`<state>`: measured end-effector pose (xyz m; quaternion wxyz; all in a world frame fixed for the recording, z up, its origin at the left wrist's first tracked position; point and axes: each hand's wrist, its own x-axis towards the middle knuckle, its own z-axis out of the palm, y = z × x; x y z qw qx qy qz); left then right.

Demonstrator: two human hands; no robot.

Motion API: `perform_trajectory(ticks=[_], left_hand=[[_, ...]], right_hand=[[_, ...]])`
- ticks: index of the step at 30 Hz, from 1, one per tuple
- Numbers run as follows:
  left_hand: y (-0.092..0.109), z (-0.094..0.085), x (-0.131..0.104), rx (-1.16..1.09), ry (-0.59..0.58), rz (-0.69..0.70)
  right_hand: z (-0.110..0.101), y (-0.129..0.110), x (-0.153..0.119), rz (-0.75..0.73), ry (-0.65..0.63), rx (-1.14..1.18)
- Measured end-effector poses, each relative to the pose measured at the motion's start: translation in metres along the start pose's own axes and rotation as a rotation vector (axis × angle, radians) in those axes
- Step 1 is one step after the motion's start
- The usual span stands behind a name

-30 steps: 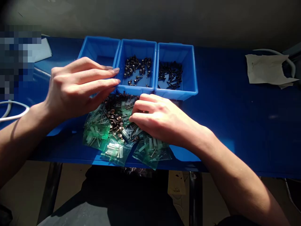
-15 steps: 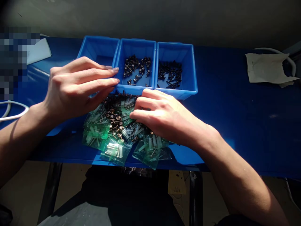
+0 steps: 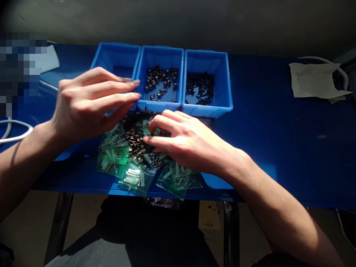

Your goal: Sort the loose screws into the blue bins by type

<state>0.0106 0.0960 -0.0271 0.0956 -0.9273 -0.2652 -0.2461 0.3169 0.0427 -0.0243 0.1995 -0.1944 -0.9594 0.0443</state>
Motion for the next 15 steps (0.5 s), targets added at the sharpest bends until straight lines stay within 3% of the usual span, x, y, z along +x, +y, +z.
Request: perform_trajectory(ticks=[9,15], left_hand=[[0.0008,-0.0008,0.0003,-0.003,0.016,0.022],[0.0022,-0.0018,0.0027,-0.105,-0.013,-0.071]], right_hand=[[0.0019,-0.003,0.0046,-0.013,-0.009,-0.092],[0.0025,-0.0052,0.0055,-0.024,0.058,-0.079]])
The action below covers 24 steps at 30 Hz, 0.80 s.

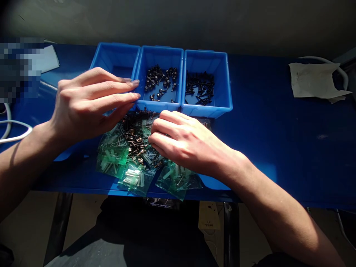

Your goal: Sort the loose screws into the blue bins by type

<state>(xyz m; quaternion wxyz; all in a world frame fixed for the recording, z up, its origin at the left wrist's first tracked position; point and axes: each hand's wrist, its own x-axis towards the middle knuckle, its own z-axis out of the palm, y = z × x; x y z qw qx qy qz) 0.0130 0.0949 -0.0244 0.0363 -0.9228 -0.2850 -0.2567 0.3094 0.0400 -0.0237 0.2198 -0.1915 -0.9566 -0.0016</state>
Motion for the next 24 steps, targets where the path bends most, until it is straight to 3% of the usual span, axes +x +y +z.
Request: perform_trajectory(ticks=[4,9,12,15,18,24], left_hand=[[-0.001,0.0,-0.001,0.127,0.043,0.094],[-0.003,0.001,-0.002,0.182,0.071,0.151],[-0.004,0.002,-0.002,0.199,0.06,0.139],[-0.003,0.002,-0.002,0.204,0.075,0.154],[-0.003,0.001,-0.002,0.205,0.07,0.175],[-0.001,0.001,-0.002,0.166,0.038,0.088]], right_hand=[[-0.005,-0.005,0.0,0.067,0.138,0.155],[-0.016,-0.012,0.004,0.345,0.352,0.399],[-0.018,-0.007,0.004,0.595,0.548,0.3],[-0.018,0.007,-0.001,0.777,0.557,0.048],[-0.02,0.02,-0.007,0.687,0.448,-0.097],[-0.017,0.013,-0.004,0.184,0.228,0.0]])
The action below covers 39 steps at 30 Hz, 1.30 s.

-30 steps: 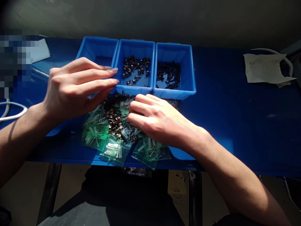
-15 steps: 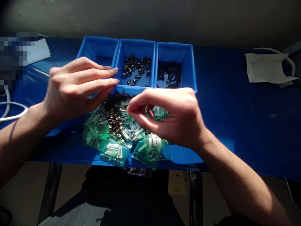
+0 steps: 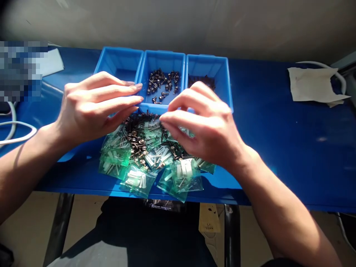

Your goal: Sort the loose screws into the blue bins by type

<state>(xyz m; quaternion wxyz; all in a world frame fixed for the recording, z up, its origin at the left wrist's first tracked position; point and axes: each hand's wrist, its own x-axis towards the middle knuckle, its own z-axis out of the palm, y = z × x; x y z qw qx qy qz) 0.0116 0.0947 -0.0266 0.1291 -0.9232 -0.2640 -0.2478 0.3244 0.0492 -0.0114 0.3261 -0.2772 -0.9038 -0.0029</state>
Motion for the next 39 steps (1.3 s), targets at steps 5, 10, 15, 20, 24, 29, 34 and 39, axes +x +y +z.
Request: perform_trajectory(ticks=[5,10,15,20,24,29,34,39], left_hand=[[0.003,0.001,0.002,-0.046,0.044,-0.003],[0.005,0.001,0.003,-0.13,0.051,-0.099],[0.004,0.002,0.003,-0.07,0.031,-0.067],[0.005,0.002,0.002,-0.063,0.123,-0.061],[0.008,-0.002,0.002,-0.126,0.145,-0.086],[0.009,-0.006,0.004,-0.087,0.113,-0.128],[0.005,-0.003,0.002,-0.075,0.107,-0.093],[0.001,0.004,-0.002,-0.093,0.12,-0.022]], right_hand=[[0.023,-0.018,0.003,-0.201,-0.133,0.096],[0.034,-0.029,0.011,-0.191,-0.276,0.016],[0.024,-0.027,0.024,-0.193,-0.372,0.022],[0.021,-0.012,0.027,-0.21,-0.304,0.144],[0.015,-0.008,0.018,-0.066,-0.138,0.246],[0.004,-0.012,0.004,0.13,0.081,0.229],[-0.004,0.011,0.001,0.465,0.388,-0.061],[-0.001,0.018,0.002,0.07,0.2,-0.065]])
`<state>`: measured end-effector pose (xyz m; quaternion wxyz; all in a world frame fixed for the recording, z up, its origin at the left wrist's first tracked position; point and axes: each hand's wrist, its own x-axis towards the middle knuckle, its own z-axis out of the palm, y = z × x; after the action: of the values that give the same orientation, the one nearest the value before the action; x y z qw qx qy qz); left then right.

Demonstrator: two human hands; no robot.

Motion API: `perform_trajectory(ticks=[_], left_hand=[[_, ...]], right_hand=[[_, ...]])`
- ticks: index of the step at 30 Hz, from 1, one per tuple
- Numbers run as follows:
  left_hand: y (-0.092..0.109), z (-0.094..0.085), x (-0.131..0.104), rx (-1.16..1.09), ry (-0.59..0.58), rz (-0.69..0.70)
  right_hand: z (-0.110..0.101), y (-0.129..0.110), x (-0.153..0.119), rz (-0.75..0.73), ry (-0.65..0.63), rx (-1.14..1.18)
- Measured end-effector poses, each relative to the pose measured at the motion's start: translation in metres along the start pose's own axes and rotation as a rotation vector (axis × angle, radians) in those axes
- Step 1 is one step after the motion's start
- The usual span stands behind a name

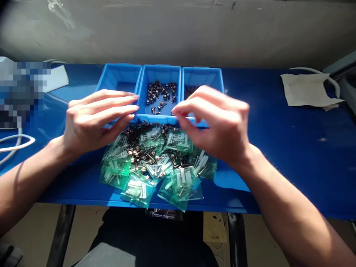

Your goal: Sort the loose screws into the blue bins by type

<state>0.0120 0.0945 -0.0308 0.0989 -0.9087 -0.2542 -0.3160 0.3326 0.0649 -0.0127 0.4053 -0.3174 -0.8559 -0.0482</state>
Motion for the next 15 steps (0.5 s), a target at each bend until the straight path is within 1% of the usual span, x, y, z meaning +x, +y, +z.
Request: perform_trajectory(ticks=[3,5,8,11,15], left_hand=[[-0.001,0.002,0.0,-0.005,0.009,0.004],[0.0,0.002,0.001,-0.008,0.019,0.009],[0.0,0.001,0.002,-0.009,0.029,0.026],[0.001,0.0,0.003,-0.003,0.037,0.044],[0.001,-0.001,0.004,0.001,0.035,0.055]], right_hand=[[0.012,-0.016,-0.004,-0.185,-0.197,0.153],[0.021,-0.025,-0.007,-0.267,-0.278,0.172],[0.029,-0.031,-0.01,-0.278,-0.29,0.152],[0.031,-0.03,-0.011,-0.252,-0.307,0.177],[0.029,-0.031,-0.011,-0.227,-0.265,0.262]])
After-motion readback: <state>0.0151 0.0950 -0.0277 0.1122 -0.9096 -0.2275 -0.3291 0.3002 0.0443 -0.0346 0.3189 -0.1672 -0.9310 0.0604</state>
